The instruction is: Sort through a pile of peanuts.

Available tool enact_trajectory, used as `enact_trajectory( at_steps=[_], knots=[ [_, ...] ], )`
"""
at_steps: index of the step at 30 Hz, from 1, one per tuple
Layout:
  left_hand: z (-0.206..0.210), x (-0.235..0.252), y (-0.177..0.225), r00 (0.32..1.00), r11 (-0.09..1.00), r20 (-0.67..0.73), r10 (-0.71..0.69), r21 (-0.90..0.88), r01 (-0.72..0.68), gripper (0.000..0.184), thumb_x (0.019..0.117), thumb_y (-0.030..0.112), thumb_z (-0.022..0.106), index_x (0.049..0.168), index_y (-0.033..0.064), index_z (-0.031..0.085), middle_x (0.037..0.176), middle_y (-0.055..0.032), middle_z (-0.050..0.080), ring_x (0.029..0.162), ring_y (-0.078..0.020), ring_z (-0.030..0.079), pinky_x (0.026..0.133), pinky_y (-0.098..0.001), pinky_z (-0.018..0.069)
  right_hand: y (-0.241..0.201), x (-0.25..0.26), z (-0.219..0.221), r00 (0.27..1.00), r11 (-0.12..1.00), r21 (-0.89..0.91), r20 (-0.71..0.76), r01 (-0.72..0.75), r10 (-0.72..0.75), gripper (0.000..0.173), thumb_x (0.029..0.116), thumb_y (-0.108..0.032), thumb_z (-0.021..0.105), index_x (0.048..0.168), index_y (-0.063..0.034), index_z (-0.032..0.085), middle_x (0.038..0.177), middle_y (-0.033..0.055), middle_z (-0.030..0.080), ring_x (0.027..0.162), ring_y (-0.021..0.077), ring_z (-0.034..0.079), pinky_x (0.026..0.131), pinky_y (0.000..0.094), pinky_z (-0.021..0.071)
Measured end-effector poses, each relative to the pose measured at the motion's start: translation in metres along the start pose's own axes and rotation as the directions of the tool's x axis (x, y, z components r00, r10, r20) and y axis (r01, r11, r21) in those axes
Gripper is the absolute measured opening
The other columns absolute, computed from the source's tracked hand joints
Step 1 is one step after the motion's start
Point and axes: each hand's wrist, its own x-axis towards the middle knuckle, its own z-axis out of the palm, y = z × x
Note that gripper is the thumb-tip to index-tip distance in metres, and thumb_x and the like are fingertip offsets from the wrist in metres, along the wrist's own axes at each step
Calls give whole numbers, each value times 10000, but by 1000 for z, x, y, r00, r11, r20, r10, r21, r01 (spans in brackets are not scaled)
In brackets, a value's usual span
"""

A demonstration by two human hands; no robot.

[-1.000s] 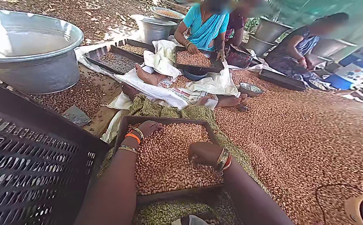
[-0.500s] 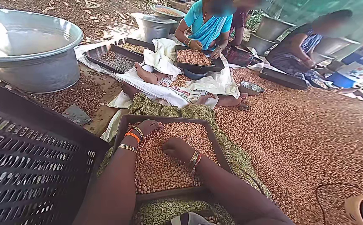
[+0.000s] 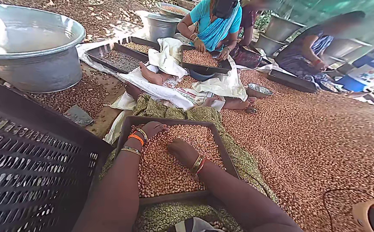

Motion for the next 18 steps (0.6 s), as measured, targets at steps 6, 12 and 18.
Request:
enact_trajectory(
  at_steps=[6,12,18],
  knots=[
    [7,19,-34,995,995,-23,97,-38,-97,409,1129,260,405,1227,2,708,1229,-151,703,1168,-220,630,1071,-411,431,14,-6,-14,999,992,121,-22,-40,43,220,966,-65,634,1135,20,746,1125,213,713,1104,323,667,1029,445,500],
    [8,20,-36,995,995,-39,94,-24,-95,414,1126,276,416,1207,8,721,1182,-169,708,1134,-259,643,1057,-449,446,36,-63,-66,776,768,638,453,62,-439,157,890,-75,706,974,52,743,878,78,770,760,110,730,735,299,617],
    [5,13,-23,998,998,-33,58,41,-56,407,1126,281,414,1235,29,715,1191,-162,707,1147,-264,642,1062,-464,440,6,-46,-42,873,829,478,220,292,-434,172,961,-52,671,1068,47,763,1099,159,761,1044,215,727,979,385,561]
  ],
)
